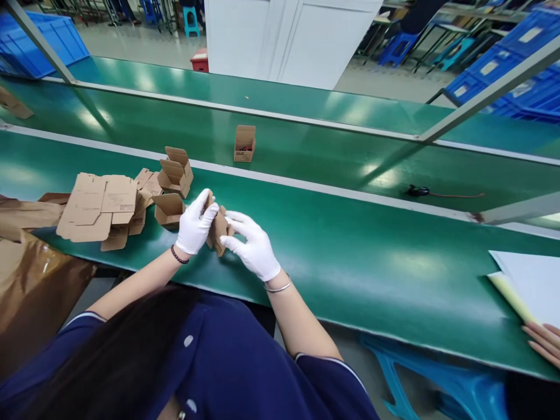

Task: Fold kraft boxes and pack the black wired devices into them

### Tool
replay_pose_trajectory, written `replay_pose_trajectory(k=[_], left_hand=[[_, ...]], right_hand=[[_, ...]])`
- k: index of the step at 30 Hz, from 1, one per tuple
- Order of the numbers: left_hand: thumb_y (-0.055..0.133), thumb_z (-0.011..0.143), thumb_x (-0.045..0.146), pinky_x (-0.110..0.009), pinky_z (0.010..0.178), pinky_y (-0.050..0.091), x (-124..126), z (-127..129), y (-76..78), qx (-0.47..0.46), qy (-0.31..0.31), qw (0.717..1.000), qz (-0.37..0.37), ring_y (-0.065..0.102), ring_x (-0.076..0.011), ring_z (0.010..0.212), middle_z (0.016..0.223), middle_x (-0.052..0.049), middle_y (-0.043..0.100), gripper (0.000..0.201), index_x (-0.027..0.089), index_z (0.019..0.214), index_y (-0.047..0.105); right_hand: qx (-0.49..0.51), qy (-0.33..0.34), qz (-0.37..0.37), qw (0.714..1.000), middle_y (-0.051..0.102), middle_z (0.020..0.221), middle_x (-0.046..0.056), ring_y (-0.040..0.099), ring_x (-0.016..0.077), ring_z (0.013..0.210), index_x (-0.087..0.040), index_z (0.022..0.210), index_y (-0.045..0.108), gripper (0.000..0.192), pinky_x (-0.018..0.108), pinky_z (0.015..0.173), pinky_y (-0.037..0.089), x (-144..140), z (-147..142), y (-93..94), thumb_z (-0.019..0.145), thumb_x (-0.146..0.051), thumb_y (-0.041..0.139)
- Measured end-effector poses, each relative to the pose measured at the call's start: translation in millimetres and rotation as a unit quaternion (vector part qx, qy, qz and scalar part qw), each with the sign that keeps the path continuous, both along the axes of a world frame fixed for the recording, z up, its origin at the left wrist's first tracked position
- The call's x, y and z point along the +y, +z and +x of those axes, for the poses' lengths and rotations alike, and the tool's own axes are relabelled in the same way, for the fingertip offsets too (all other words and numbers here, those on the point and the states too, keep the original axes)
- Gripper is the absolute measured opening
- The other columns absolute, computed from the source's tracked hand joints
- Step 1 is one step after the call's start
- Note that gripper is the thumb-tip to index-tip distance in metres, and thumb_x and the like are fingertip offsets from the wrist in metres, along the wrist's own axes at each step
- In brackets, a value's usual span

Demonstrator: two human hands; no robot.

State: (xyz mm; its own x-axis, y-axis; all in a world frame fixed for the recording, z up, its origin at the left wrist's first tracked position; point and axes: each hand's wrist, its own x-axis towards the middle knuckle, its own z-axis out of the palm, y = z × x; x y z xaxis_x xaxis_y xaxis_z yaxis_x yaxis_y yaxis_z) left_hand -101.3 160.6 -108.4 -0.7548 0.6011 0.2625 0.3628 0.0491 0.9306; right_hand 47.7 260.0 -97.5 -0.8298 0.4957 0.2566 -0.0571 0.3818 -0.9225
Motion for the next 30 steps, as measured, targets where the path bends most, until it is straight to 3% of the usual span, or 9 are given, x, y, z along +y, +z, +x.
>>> replay_pose_trajectory(k=[4,8,11,13,17,19,24,27,30], left_hand=[[0.044,0.095,0.065,-0.039,0.106,0.05,-4.0,7.8,12.0,-0.128,-0.092,0.984,0.083,0.066,-0.0229,0.113,0.118,-0.009,0.072,0.054,0.019,0.108,0.071],[0.055,0.09,0.065,-0.034,0.091,0.055,-5.0,18.6,17.5,-0.226,-0.101,0.955,0.167,0.068,-0.0174,0.091,0.094,-0.003,0.071,0.047,0.02,0.088,0.066],[0.063,0.085,0.065,-0.027,0.074,0.053,-4.3,18.4,20.7,-0.219,-0.072,0.958,0.173,0.06,-0.0116,0.07,0.074,0.002,0.062,0.047,0.019,0.074,0.061],[0.065,0.083,0.067,-0.024,0.065,0.049,-3.4,14.7,23.9,-0.214,-0.056,0.959,0.177,0.054,-0.0097,0.062,0.067,0.003,0.057,0.051,0.019,0.069,0.058],[0.064,0.083,0.068,-0.023,0.059,0.045,-0.8,6.5,32.7,-0.179,-0.03,0.96,0.215,0.053,-0.009,0.058,0.062,0.002,0.055,0.054,0.018,0.064,0.056],[0.069,0.08,0.065,-0.023,0.057,0.045,1.2,4.6,35.7,-0.169,-0.03,0.957,0.233,0.053,-0.0086,0.055,0.062,0.003,0.056,0.049,0.018,0.07,0.058],[0.082,0.072,0.056,-0.028,0.075,0.053,6.3,5.4,35.0,-0.17,-0.012,0.951,0.259,0.064,-0.0123,0.075,0.081,0.0,0.067,0.044,0.02,0.075,0.058],[0.077,0.075,0.058,-0.035,0.085,0.054,5.5,5.3,33.3,-0.172,-0.055,0.958,0.221,0.068,-0.0196,0.093,0.096,-0.007,0.072,0.045,0.018,0.067,0.059],[0.062,0.085,0.065,-0.038,0.095,0.052,2.2,8.5,31.1,-0.126,-0.086,0.975,0.162,0.066,-0.0241,0.106,0.115,-0.011,0.071,0.048,0.018,0.077,0.068]], right_hand=[[0.157,-0.119,-0.133,0.971,0.067,0.113,0.006,0.064,0.023,0.109,-0.026,0.092,0.067,0.032,0.041,0.097,0.052,0.1,-14.6,-16.9,0.073,-0.047,0.082],[0.235,-0.129,-0.232,0.935,0.067,0.096,0.003,0.065,0.0195,0.093,-0.025,0.083,0.054,0.036,0.04,0.091,0.054,-7.6,-27.8,-20.5,0.077,-0.051,0.077],[0.215,-0.105,-0.306,0.922,0.062,0.083,-0.002,0.063,0.0155,0.08,-0.027,0.094,0.053,0.036,0.035,0.082,0.056,-14.7,-31.2,-15.6,0.083,-0.056,0.07],[0.195,-0.099,-0.333,0.917,0.063,0.087,-0.004,0.063,0.0141,0.081,-0.031,0.109,0.052,0.04,0.034,0.084,0.056,-18.7,-31.8,-13.8,0.084,-0.056,0.069],[0.142,-0.066,-0.278,0.948,0.06,0.13,0.004,0.061,0.0188,0.118,-0.031,0.123,0.051,0.044,0.041,0.105,0.05,-26.3,-30.0,-14.5,0.093,-0.063,0.053],[0.127,-0.048,-0.231,0.963,0.055,0.14,0.006,0.054,0.0205,0.129,-0.031,0.128,0.05,0.049,0.043,0.113,0.043,-28.9,-28.0,-13.7,0.093,-0.064,0.052],[0.083,-0.06,-0.183,0.978,0.059,0.133,0.007,0.057,0.0218,0.122,-0.029,0.126,0.052,0.052,0.043,0.11,0.046,-27.1,-24.5,-4.9,0.089,-0.066,0.057],[0.038,-0.044,-0.197,0.979,0.065,0.116,0.006,0.064,0.0218,0.104,-0.027,0.118,0.054,0.053,0.041,0.094,0.055,-25.4,-24.8,-4.1,0.088,-0.07,0.055],[0.052,-0.104,-0.171,0.978,0.065,0.112,0.007,0.064,0.0217,0.1,-0.026,0.115,0.054,0.048,0.041,0.09,0.056,-25.0,-27.1,-9.9,0.09,-0.067,0.054]])
